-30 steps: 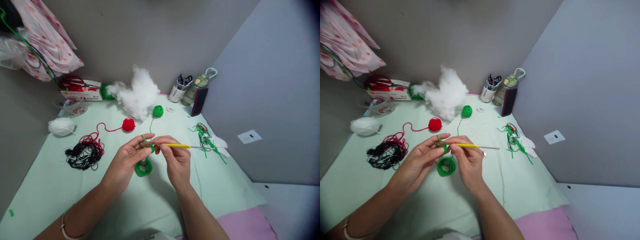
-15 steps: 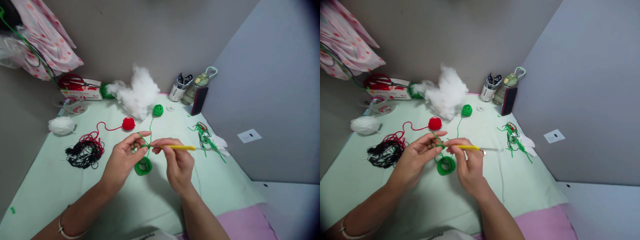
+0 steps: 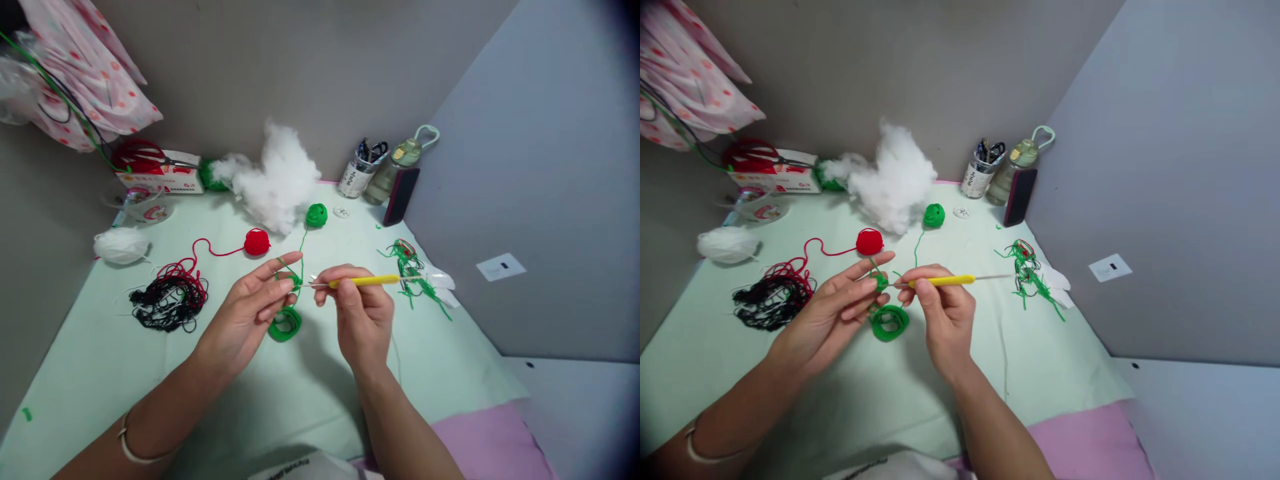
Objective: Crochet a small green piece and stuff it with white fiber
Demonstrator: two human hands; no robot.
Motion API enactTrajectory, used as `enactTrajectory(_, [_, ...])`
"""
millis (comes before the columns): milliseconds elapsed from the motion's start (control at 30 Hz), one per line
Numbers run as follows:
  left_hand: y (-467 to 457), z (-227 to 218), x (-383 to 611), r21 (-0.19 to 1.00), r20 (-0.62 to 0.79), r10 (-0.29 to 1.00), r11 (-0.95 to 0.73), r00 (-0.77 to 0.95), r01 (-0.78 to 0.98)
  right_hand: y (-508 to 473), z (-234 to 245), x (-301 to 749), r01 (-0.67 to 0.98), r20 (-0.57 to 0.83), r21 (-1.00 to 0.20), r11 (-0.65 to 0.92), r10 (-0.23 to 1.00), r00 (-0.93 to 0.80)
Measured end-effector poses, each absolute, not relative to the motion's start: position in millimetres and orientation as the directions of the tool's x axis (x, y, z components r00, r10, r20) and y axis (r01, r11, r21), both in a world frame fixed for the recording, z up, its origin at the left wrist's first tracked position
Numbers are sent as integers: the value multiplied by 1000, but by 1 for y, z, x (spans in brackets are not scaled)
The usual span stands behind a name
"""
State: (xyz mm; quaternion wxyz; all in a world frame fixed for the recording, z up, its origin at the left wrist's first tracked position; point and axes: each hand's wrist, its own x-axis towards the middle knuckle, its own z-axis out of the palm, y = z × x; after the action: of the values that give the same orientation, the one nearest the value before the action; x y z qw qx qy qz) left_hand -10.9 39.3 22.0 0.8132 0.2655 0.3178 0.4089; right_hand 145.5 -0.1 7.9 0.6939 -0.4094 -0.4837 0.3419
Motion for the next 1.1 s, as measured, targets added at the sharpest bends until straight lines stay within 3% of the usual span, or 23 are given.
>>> enactTrajectory(200, [35,19,-8,762,-256,844,476,471,-439,4,6,145,-195,273,-924,329,924,268])
enactTrajectory(400, [33,21,-6,795,-259,846,461,467,-395,2,9,144,-65,307,-941,332,919,245])
enactTrajectory(667, [35,21,-9,824,-241,865,422,441,-377,3,7,146,-183,327,-904,385,902,283])
enactTrajectory(733, [35,18,-9,843,-221,881,389,419,-372,1,7,146,-86,373,-908,410,885,280])
enactTrajectory(833, [33,15,-8,902,-195,923,302,331,-310,-2,5,144,249,554,-827,505,808,200])
enactTrajectory(933, [28,14,-5,938,-178,960,231,214,-257,-4,-2,141,612,781,-482,627,624,-24])
enactTrajectory(1000, [26,15,-3,906,-205,951,274,232,-321,-4,-6,139,747,840,-272,607,528,-123])
enactTrajectory(1033, [26,15,-2,867,-239,929,336,284,-369,-3,-7,138,779,845,-233,583,517,-134])
enactTrajectory(1100, [28,17,-2,755,-313,853,490,417,-437,-3,-6,138,753,827,-328,571,559,-65])
